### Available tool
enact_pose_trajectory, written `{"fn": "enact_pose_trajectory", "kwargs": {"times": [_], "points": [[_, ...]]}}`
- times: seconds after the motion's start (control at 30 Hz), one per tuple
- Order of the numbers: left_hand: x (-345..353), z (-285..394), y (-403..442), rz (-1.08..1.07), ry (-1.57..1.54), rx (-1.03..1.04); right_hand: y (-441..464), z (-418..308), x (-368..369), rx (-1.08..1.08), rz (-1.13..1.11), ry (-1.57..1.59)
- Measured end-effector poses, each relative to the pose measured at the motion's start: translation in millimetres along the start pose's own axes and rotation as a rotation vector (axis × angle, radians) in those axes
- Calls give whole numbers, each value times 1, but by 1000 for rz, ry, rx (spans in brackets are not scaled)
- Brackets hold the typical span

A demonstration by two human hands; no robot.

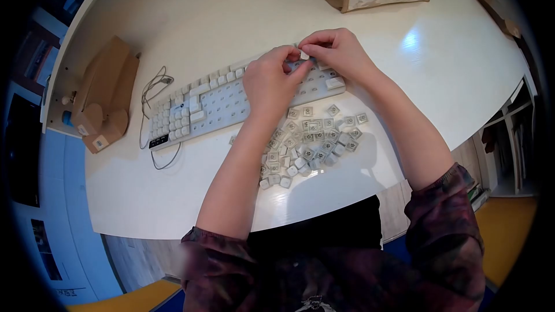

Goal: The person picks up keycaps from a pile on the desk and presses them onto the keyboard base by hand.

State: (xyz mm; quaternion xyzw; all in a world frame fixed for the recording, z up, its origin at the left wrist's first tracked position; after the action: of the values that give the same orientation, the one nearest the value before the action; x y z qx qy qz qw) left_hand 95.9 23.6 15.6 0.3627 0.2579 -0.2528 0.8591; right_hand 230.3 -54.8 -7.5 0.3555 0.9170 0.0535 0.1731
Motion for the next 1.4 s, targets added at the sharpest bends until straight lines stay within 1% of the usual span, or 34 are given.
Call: {"fn": "enact_pose_trajectory", "kwargs": {"times": [0.07, 0.17, 0.27, 0.43, 0.53, 0.67, 0.83, 0.97, 1.23, 1.4], "points": [[1, 1, 0, 12, 11, 30, -3, -4, 0, 23, -11, -13], [1, 3, 1, 27, 23, 75, -1, 3, 1, 33, -13, 99], [1, 4, 2, 27, 8, 132, 0, 6, -1, 50, -15, 136], [6, 4, 2, -19, 9, 157, 0, 4, -2, 48, -39, -9], [7, 3, 2, -41, 82, 180, 2, 6, -2, 2, -27, -67], [8, -1, 4, -66, 51, 108, 1, 5, -3, 9, -38, -136], [9, -7, 4, -119, -19, -18, 5, 14, -4, 0, 2, -98], [10, -10, 4, -104, -33, -9, 5, 21, -2, 18, -13, 35], [10, -10, 3, -53, -43, 43, 4, 18, 0, 18, -33, -59], [10, -10, 2, -35, -33, 22, 5, 20, 2, 3, -43, -96]]}}
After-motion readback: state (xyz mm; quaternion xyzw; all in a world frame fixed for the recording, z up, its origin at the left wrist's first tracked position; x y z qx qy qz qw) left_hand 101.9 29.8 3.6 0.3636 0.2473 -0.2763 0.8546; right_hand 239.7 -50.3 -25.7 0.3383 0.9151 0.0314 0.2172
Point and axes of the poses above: each hand's wrist, its own y-axis towards the middle knuckle, its own x-axis out of the palm, z = x × y, the point moved 8 cm from there along y, towards the middle knuckle, and after that the axes turned 6 degrees about z, right-handed, at the moved point
